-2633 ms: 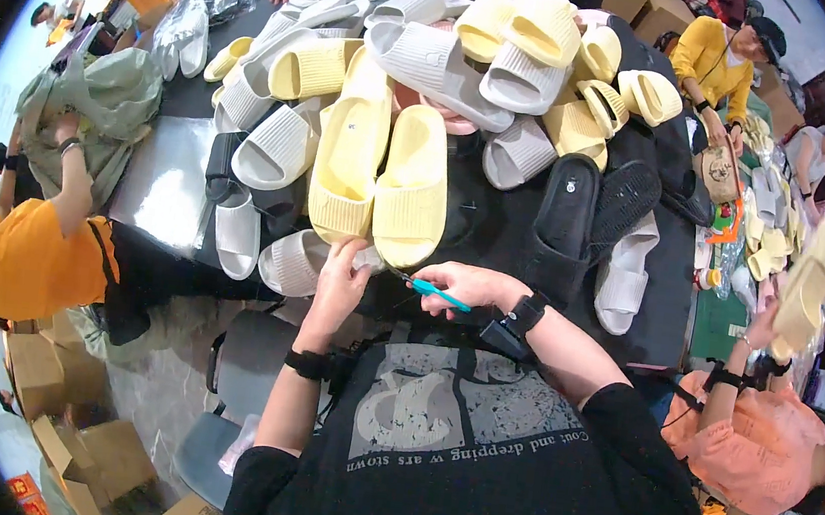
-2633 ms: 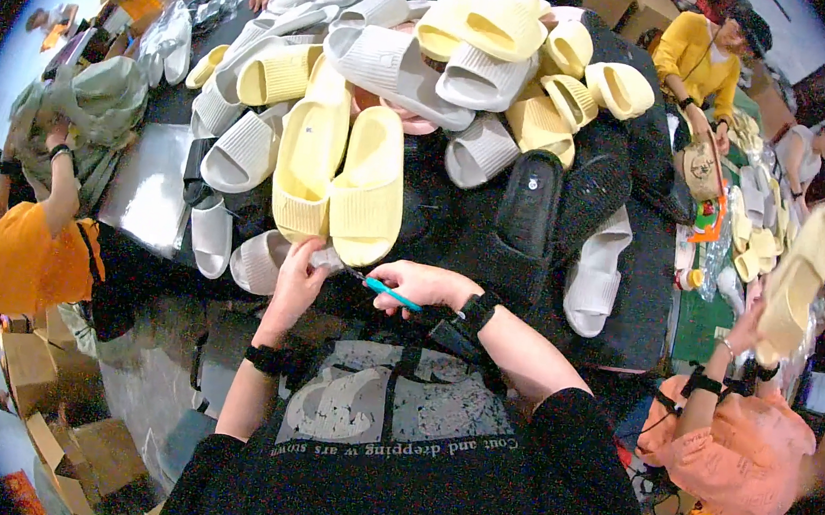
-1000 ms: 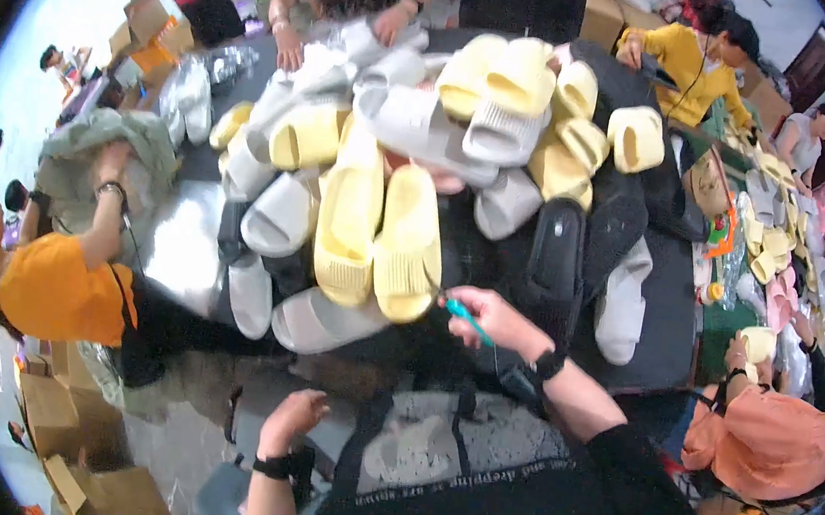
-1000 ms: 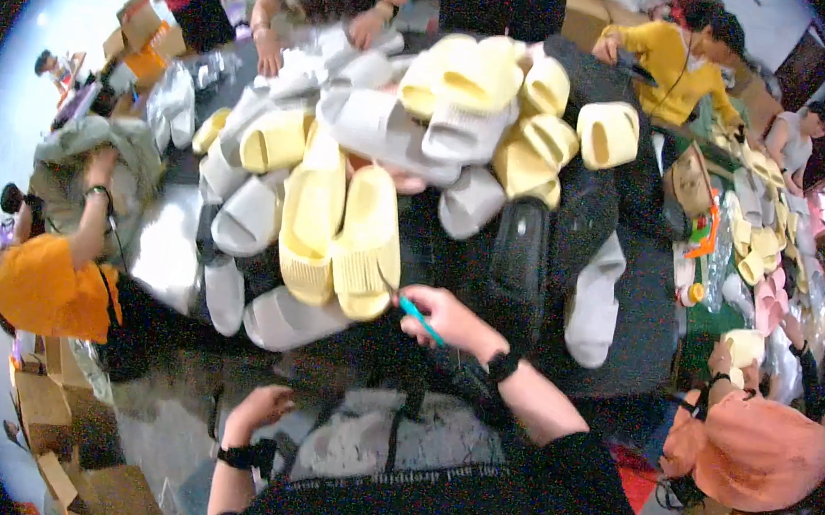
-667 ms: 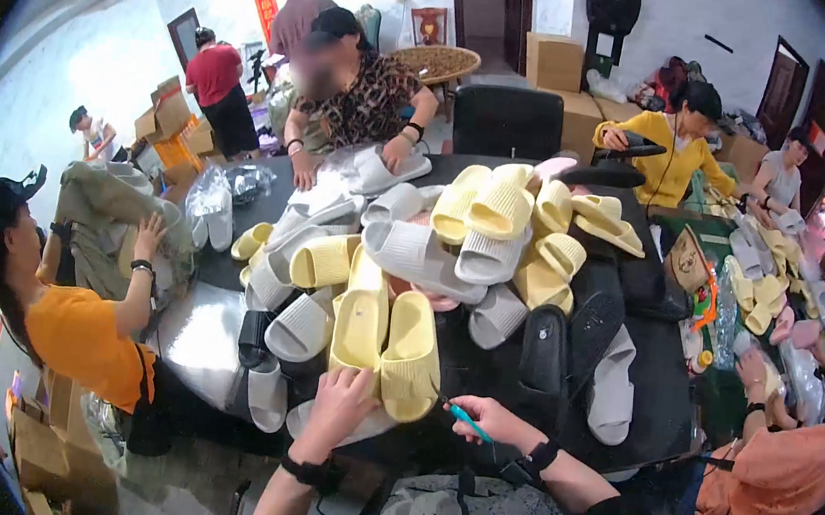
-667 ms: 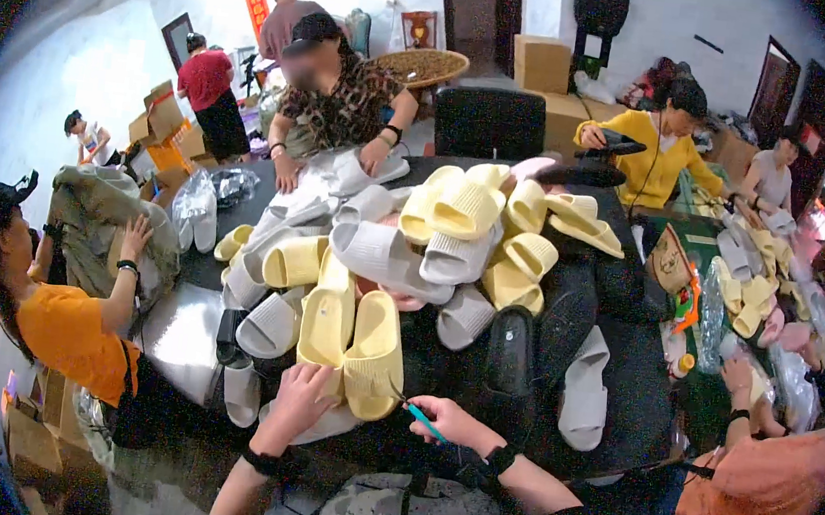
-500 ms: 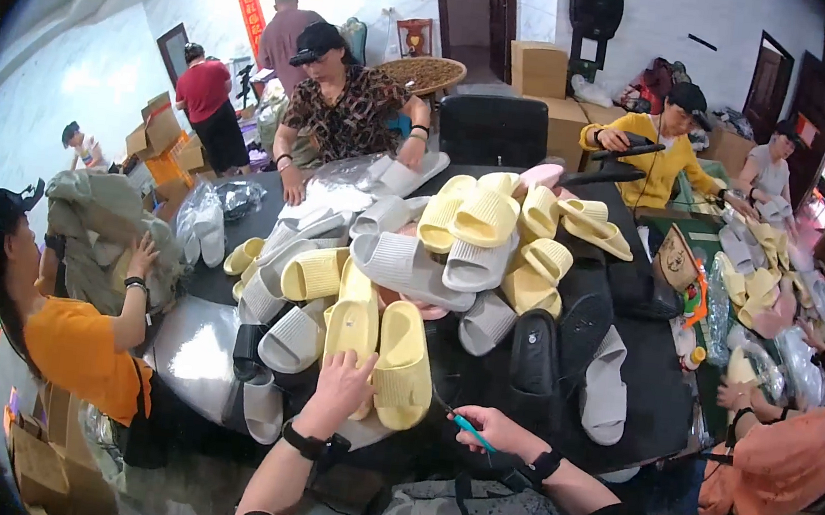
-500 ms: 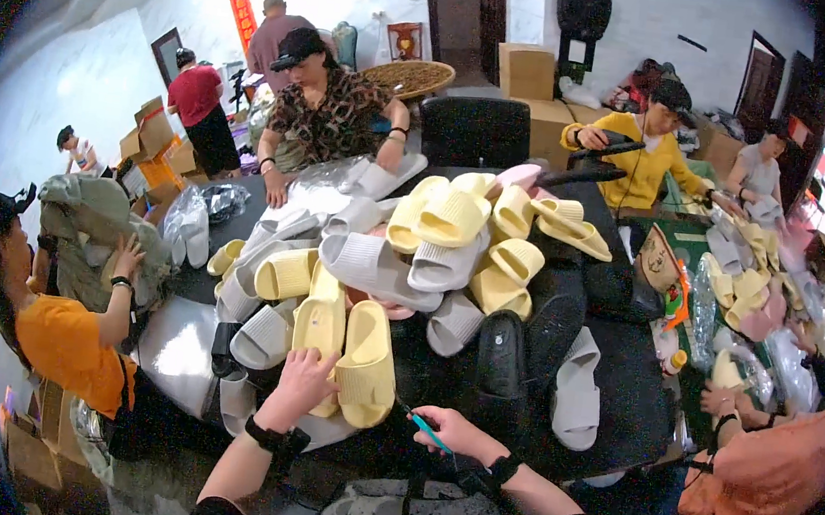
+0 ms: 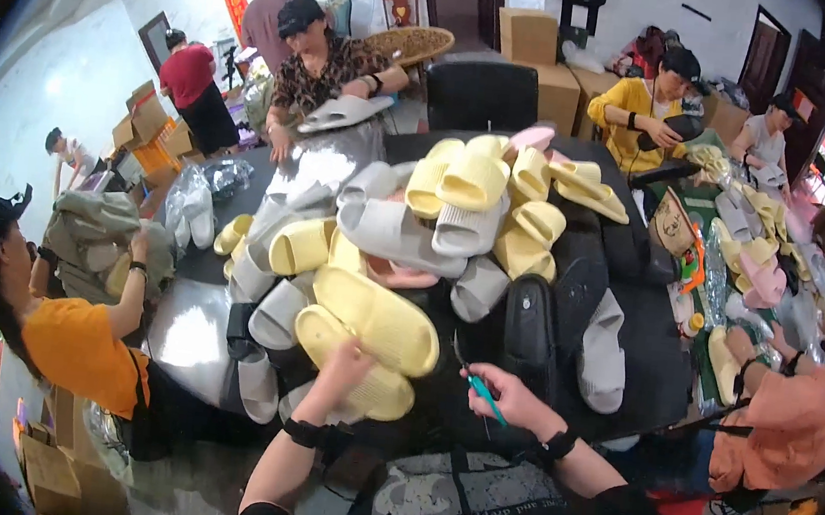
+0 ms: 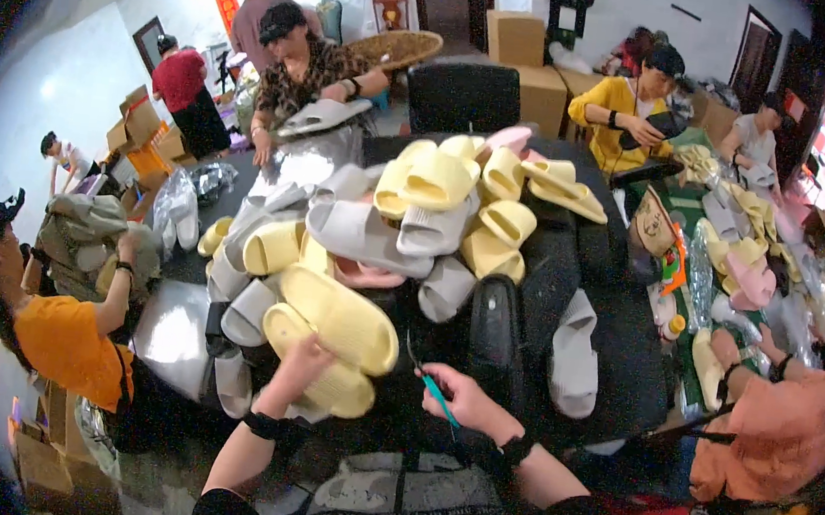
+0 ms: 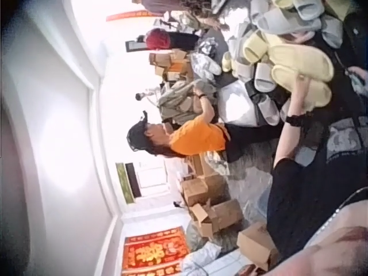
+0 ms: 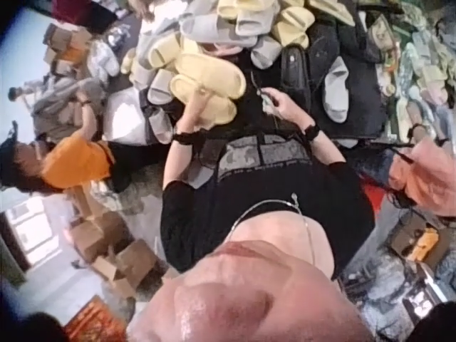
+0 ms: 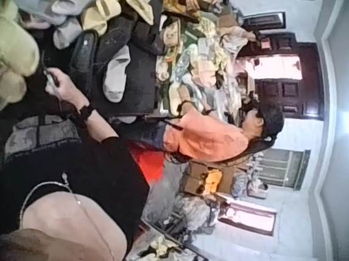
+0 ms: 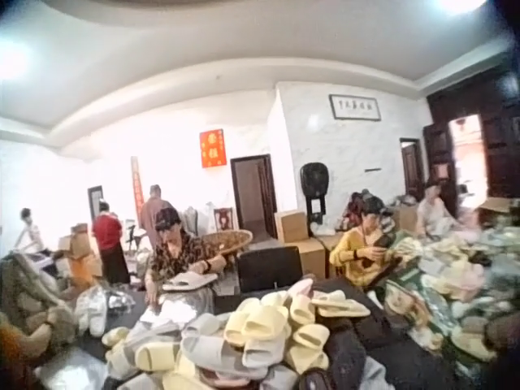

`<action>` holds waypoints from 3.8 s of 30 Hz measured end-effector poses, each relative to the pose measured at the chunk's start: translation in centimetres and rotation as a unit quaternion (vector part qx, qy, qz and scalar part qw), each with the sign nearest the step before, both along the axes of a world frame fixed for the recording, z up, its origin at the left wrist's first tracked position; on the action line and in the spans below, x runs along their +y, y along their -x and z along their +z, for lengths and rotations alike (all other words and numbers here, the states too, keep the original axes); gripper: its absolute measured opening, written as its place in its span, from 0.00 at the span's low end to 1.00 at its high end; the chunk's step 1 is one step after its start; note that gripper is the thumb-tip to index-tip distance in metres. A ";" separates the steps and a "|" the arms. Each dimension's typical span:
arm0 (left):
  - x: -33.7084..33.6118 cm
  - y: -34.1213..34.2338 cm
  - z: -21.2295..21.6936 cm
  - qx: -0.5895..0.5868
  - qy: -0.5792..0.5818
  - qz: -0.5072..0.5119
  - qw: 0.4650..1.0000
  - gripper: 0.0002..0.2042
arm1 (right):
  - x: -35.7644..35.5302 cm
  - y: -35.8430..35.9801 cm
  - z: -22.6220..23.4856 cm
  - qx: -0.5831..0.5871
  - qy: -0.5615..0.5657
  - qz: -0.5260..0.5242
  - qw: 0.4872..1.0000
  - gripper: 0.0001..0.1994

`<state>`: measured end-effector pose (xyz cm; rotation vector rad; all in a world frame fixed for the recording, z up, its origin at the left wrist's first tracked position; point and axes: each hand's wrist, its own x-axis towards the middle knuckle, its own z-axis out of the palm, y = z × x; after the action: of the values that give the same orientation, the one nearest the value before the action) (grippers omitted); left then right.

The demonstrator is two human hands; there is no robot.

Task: The recorder is inspecting and trimming excess material from a large pile of finished sandals and slides at a manufacturing table.

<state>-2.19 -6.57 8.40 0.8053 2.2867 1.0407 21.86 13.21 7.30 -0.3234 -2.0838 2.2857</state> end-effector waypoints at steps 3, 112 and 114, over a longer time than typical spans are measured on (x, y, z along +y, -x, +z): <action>-0.5 -1.4 1.9 -0.201 -0.270 0.125 0.933 0.14 | -0.4 0.0 1.3 0.060 -0.046 -0.017 0.997 0.27; -5.3 -1.7 -6.9 -0.093 -0.128 0.063 0.985 0.29 | 2.7 0.8 -2.1 0.011 -0.068 -0.214 0.974 0.26; -4.2 -1.1 -5.0 -0.005 -0.103 0.047 0.994 0.22 | 4.0 -1.5 -0.6 0.085 -0.112 -0.257 0.956 0.26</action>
<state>-1.11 -10.78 3.37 0.7744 2.2538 1.3370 23.34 17.21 6.67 -0.5575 -1.8699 1.7033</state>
